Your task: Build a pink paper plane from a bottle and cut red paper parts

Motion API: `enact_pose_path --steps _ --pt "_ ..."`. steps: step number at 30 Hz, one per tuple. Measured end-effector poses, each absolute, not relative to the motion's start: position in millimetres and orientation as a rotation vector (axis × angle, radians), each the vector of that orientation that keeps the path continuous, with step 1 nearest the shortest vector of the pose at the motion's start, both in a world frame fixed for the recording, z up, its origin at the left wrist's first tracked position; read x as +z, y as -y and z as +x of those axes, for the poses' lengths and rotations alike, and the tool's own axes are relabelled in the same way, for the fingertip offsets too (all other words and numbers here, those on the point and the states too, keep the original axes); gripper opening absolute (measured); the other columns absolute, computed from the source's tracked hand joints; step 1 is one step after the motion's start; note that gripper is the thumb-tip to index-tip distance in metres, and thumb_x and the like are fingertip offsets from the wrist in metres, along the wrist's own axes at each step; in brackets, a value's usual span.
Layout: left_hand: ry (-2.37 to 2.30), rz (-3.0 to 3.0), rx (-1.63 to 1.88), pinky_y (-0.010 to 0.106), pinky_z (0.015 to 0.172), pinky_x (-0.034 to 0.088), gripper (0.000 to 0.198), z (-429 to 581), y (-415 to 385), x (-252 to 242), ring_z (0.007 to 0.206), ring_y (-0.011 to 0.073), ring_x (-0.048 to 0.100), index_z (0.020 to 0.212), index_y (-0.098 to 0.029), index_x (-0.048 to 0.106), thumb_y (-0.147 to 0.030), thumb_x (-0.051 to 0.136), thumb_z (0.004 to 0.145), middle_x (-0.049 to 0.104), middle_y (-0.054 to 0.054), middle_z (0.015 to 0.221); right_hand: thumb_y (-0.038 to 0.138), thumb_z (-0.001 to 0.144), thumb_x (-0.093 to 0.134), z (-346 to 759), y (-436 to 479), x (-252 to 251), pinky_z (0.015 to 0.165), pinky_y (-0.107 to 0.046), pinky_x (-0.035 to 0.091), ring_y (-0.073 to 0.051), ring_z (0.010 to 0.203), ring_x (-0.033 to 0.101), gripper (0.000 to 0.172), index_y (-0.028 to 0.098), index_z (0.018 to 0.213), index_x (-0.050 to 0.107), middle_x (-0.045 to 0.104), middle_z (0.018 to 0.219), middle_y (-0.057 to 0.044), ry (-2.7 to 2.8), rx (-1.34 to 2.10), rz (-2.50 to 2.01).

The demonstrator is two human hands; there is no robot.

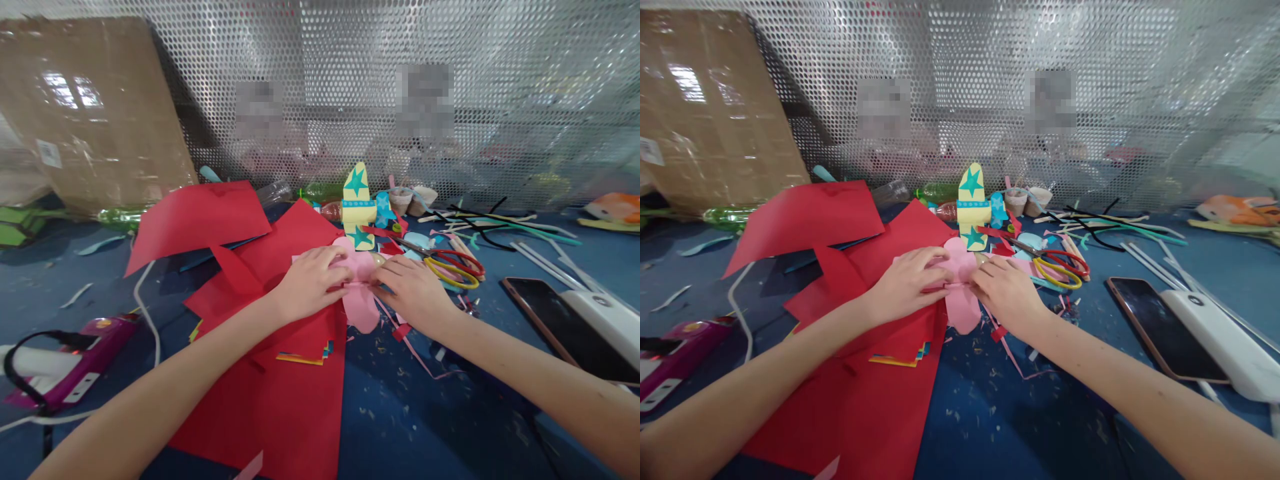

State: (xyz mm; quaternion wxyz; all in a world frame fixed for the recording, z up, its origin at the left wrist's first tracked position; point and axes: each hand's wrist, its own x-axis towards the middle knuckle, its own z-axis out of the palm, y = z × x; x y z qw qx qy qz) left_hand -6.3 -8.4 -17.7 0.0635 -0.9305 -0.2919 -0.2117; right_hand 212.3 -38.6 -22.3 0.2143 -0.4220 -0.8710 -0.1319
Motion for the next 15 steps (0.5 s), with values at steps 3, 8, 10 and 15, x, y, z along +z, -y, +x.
enact_pose_path --steps 3,8,10,15 --pt "0.876 -2.792 -0.627 0.044 0.09 0.048 0.014 -6.0 7.8 -18.5 0.109 0.0268 0.057 0.094 -0.02 0.065 -0.031 0.057 0.089 0.056 0.011 0.117 0.019 0.086 0.062 211.8 37.6 -25.7 0.069 -0.035 0.044 -0.026 0.083 0.061 0.006 0.018 0.083 0.066 0.07 0.08 -0.007 2.42 -0.371 -1.174" --pt "0.89 -2.769 -0.613 0.044 0.089 0.048 0.011 -5.4 7.3 -20.2 0.109 0.0262 0.057 0.091 -0.02 0.064 -0.029 0.059 0.088 0.057 0.01 0.118 0.021 0.086 0.061 220.4 45.5 -14.2 0.074 -0.034 0.048 -0.023 0.084 0.063 0.004 0.02 0.083 0.063 0.071 0.084 -0.004 2.417 -0.309 -1.201" --pt "0.9 -2.782 -0.609 0.044 0.09 0.048 0.01 -5.0 6.9 -20.4 0.108 0.026 0.057 0.091 -0.02 0.064 -0.028 0.06 0.087 0.056 0.009 0.119 0.024 0.09 0.055 235.2 57.8 -5.1 0.07 -0.033 0.048 -0.022 0.079 0.065 0.01 0.021 0.083 0.06 0.071 0.083 -0.004 2.365 -0.286 -1.294" --pt "0.905 -2.799 -0.622 0.045 0.092 0.047 0.008 -4.5 5.1 -20.3 0.108 0.0269 0.057 0.089 -0.019 0.064 -0.026 0.062 0.086 0.057 0.01 0.118 0.058 0.093 0.031 291.6 109.2 -7.5 0.058 -0.041 0.048 -0.029 0.065 0.065 0.048 0.02 0.085 0.058 0.067 0.074 -0.011 2.244 -0.301 -1.707"
